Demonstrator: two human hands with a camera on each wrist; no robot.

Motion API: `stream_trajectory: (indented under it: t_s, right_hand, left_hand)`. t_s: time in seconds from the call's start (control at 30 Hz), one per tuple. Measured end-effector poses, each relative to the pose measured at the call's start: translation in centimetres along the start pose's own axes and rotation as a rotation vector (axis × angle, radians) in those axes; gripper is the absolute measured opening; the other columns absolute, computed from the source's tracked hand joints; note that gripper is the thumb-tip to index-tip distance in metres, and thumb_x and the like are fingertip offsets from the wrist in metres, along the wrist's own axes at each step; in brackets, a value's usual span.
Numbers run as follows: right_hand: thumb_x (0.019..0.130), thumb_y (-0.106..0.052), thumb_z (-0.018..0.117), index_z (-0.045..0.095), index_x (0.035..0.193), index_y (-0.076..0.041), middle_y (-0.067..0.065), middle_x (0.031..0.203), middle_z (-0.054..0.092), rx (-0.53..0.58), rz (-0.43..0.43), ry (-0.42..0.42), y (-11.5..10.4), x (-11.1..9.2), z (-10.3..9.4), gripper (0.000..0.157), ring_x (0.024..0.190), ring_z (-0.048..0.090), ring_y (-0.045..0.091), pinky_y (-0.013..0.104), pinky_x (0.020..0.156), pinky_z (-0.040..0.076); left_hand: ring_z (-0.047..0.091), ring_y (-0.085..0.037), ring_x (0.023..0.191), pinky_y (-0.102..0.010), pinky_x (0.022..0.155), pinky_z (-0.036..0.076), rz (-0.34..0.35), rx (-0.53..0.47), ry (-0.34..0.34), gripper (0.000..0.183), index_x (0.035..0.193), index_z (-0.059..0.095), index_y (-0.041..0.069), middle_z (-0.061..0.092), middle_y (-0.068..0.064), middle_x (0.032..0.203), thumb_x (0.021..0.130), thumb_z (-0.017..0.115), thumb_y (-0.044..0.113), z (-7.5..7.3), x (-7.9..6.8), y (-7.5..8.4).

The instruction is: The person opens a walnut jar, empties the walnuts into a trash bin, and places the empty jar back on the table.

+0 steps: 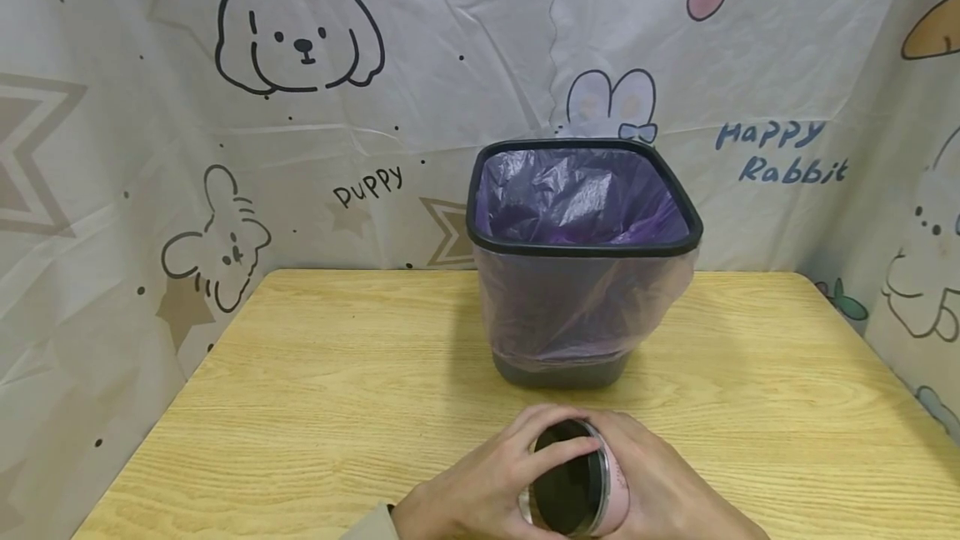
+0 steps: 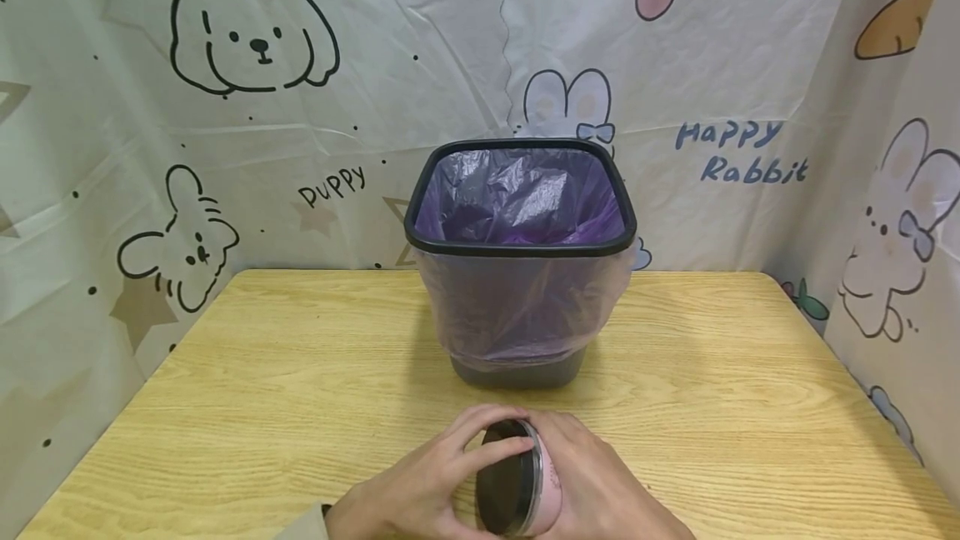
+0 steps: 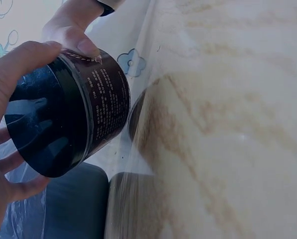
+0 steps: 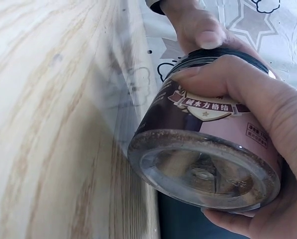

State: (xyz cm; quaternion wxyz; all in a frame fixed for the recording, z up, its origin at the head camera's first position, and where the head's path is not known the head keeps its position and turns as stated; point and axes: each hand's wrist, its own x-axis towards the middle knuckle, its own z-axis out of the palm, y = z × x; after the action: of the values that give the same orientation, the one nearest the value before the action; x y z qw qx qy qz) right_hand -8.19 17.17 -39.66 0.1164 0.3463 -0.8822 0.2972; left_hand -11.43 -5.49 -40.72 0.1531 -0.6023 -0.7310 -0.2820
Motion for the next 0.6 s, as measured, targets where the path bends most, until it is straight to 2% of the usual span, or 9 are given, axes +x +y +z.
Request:
stream_trajectory:
  t_s: [0.13,0.23,0.47,0.6]
  right_hand:
    - [0.059,-0.064,0.082,0.044,0.139,-0.030,-0.018,0.127,0.052,-0.028,-0.040,0.019,0.17,0.10,0.14,0.094,0.111,0.054,0.006,0.033,0.089,0.050]
    - [0.059,-0.063,0.082,0.043,0.139,-0.031,-0.020,0.129,0.052,-0.020,-0.036,0.011,0.23,0.15,0.10,0.095,0.113,0.052,0.004,0.032,0.090,0.049]
    - [0.060,-0.063,0.082,0.042,0.141,-0.030,-0.019,0.132,0.049,-0.013,-0.027,0.003,0.27,0.03,0.03,0.096,0.115,0.051,0.006,0.034,0.090,0.049]
    - [0.062,-0.059,0.083,0.042,0.141,-0.026,-0.014,0.131,0.052,-0.011,-0.062,0.001,0.34,0.07,0.08,0.095,0.113,0.053,0.010,0.036,0.090,0.049]
  left_hand:
    - [0.030,-0.022,0.137,-0.031,0.111,0.030,0.005,-0.008,-0.015,0.099,0.148,0.033,0.010,0.026,-0.013,0.151,0.070,0.084,0.044,0.08,-0.08,-0.07]
    - [0.029,-0.022,0.138,-0.031,0.111,0.029,0.001,-0.009,-0.023,0.099,0.148,0.032,0.010,0.025,-0.013,0.152,0.071,0.084,0.043,0.10,-0.13,-0.06]
    - [0.035,-0.022,0.134,-0.029,0.110,0.031,-0.002,0.026,0.020,0.101,0.146,0.034,0.008,0.031,-0.013,0.148,0.067,0.086,0.044,0.26,-0.14,-0.07]
    - [0.032,-0.022,0.136,-0.030,0.111,0.030,0.002,0.028,0.011,0.102,0.147,0.033,0.009,0.028,-0.014,0.150,0.067,0.086,0.045,0.31,-0.16,-0.10]
